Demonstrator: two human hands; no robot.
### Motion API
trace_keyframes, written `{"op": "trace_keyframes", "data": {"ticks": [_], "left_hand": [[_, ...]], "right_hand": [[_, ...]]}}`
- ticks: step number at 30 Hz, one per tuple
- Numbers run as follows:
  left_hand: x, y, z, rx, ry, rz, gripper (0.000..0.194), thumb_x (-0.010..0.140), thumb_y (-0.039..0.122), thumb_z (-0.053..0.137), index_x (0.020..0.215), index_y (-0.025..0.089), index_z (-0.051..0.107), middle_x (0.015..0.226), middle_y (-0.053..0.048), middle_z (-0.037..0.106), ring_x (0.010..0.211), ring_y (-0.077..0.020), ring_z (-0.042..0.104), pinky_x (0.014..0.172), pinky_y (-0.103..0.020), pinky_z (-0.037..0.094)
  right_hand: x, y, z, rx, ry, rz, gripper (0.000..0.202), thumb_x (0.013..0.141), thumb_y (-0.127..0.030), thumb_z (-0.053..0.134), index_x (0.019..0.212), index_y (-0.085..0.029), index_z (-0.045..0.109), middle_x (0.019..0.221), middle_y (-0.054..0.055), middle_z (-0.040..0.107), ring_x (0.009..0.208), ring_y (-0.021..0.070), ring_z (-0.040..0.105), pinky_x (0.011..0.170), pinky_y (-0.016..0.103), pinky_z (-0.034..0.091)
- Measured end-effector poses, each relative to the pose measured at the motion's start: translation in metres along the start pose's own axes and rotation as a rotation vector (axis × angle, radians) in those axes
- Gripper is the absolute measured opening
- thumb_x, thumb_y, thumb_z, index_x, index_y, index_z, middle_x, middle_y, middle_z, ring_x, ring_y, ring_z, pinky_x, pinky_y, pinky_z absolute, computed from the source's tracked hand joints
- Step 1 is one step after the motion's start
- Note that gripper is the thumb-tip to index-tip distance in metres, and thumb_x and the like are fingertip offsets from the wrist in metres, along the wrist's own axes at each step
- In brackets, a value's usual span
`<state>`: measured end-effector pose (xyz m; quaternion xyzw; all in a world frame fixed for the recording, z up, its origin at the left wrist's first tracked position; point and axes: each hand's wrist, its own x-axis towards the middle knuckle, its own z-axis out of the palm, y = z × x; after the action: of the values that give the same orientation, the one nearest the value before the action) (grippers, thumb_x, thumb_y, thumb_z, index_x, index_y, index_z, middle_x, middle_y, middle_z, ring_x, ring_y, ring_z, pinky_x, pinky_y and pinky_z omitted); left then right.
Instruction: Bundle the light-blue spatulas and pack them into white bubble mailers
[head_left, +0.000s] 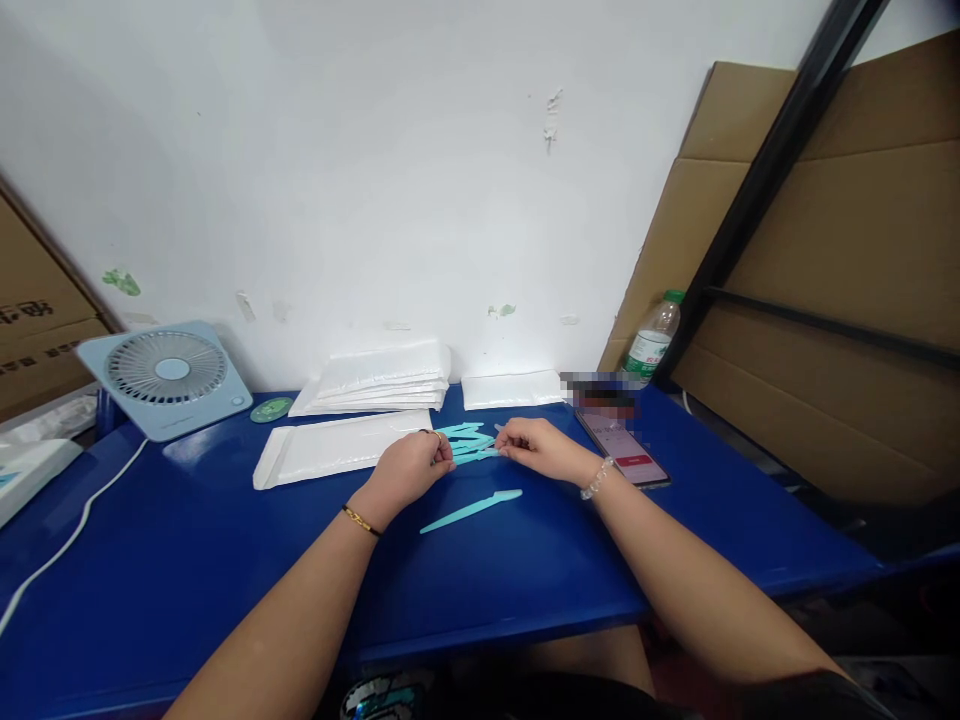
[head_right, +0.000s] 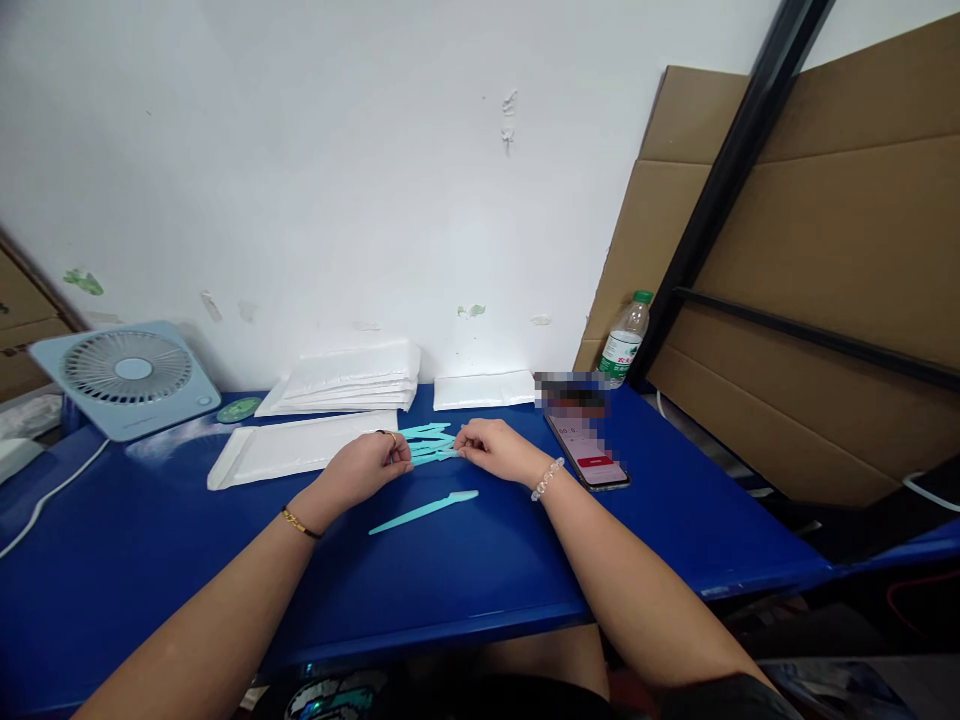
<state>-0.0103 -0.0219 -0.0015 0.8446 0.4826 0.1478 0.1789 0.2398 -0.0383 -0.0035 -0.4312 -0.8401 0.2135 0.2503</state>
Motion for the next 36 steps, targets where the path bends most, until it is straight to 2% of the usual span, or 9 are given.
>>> {"op": "trace_keyframes", "data": {"ticks": [4, 7, 9, 12, 14, 17, 24, 30, 36], "left_hand": [[-0.003, 0.006, -0.001, -0.078, -0.126, 0.023, 0.015, 0.075, 0.034, 0.056, 0.074, 0.02, 0.063, 0.071, -0.001, 0.065, 0.064, -0.0154, 0.056, 0.053, -0.024, 0.034], [-0.004, 0.007, -0.001, -0.11, -0.218, 0.029, 0.021, 0.075, 0.04, 0.058, 0.073, 0.02, 0.064, 0.068, -0.001, 0.064, 0.061, -0.0154, 0.056, 0.052, -0.025, 0.035], [-0.003, 0.003, -0.001, -0.076, -0.182, 0.025, 0.024, 0.074, 0.044, 0.058, 0.079, 0.021, 0.065, 0.072, -0.001, 0.065, 0.064, -0.0165, 0.057, 0.054, -0.025, 0.036], [0.0, -0.006, 0.001, 0.054, -0.009, 0.044, 0.025, 0.075, 0.04, 0.059, 0.09, 0.022, 0.065, 0.09, -0.004, 0.065, 0.08, -0.02, 0.059, 0.063, -0.027, 0.04], [0.003, -0.012, 0.003, 0.118, 0.044, 0.068, 0.025, 0.076, 0.037, 0.057, 0.094, 0.022, 0.066, 0.098, -0.006, 0.064, 0.089, -0.0216, 0.059, 0.07, -0.028, 0.042], [0.006, -0.014, 0.004, 0.176, 0.031, 0.08, 0.022, 0.079, 0.033, 0.054, 0.093, 0.022, 0.066, 0.095, -0.006, 0.064, 0.087, -0.021, 0.059, 0.068, -0.027, 0.041], [0.005, -0.004, 0.0, 0.3, 0.018, 0.093, 0.021, 0.08, 0.024, 0.046, 0.071, 0.02, 0.064, 0.075, -0.005, 0.065, 0.069, -0.0183, 0.056, 0.057, -0.027, 0.031], [0.005, -0.002, -0.003, 0.267, 0.018, 0.076, 0.021, 0.079, 0.024, 0.046, 0.067, 0.019, 0.063, 0.074, -0.005, 0.063, 0.065, -0.0165, 0.054, 0.056, -0.026, 0.03], [0.005, -0.003, -0.002, 0.211, 0.025, 0.106, 0.021, 0.079, 0.025, 0.048, 0.068, 0.02, 0.065, 0.072, -0.005, 0.064, 0.064, -0.0166, 0.054, 0.057, -0.026, 0.031]], "right_hand": [[-0.001, -0.009, 0.0, 0.046, -0.096, -0.017, 0.014, 0.084, -0.024, 0.055, 0.087, -0.018, 0.067, 0.084, 0.004, 0.065, 0.07, 0.0141, 0.057, 0.063, 0.026, 0.044], [-0.003, -0.008, -0.005, 0.078, -0.166, 0.01, 0.014, 0.082, -0.023, 0.057, 0.087, -0.018, 0.068, 0.082, 0.004, 0.067, 0.069, 0.0145, 0.058, 0.062, 0.025, 0.045], [-0.005, -0.001, -0.01, 0.042, -0.106, 0.04, 0.015, 0.082, -0.022, 0.056, 0.087, -0.018, 0.069, 0.083, 0.004, 0.067, 0.071, 0.0151, 0.06, 0.064, 0.026, 0.046], [-0.005, 0.013, -0.015, -0.098, 0.05, 0.089, 0.013, 0.081, -0.019, 0.056, 0.084, -0.017, 0.068, 0.084, 0.006, 0.066, 0.072, 0.0155, 0.059, 0.066, 0.027, 0.045], [-0.003, 0.021, -0.014, -0.174, 0.07, 0.099, 0.011, 0.078, -0.019, 0.059, 0.086, -0.016, 0.068, 0.086, 0.006, 0.064, 0.07, 0.015, 0.057, 0.065, 0.026, 0.043], [0.001, 0.027, -0.007, -0.225, 0.027, 0.074, 0.01, 0.077, -0.021, 0.063, 0.086, -0.017, 0.067, 0.087, 0.005, 0.062, 0.07, 0.0141, 0.056, 0.065, 0.025, 0.042], [0.004, 0.023, -0.001, -0.329, -0.001, 0.019, 0.01, 0.08, -0.016, 0.056, 0.076, -0.015, 0.065, 0.08, 0.006, 0.06, 0.065, 0.0131, 0.054, 0.061, 0.024, 0.04], [0.003, 0.023, -0.002, -0.377, -0.006, -0.043, 0.014, 0.084, -0.019, 0.054, 0.077, -0.016, 0.066, 0.081, 0.005, 0.06, 0.065, 0.0127, 0.054, 0.062, 0.024, 0.039], [0.009, 0.013, 0.009, -0.444, -0.017, -0.105, 0.016, 0.085, -0.018, 0.052, 0.081, -0.016, 0.066, 0.083, 0.006, 0.059, 0.066, 0.0125, 0.054, 0.062, 0.024, 0.04]]}}
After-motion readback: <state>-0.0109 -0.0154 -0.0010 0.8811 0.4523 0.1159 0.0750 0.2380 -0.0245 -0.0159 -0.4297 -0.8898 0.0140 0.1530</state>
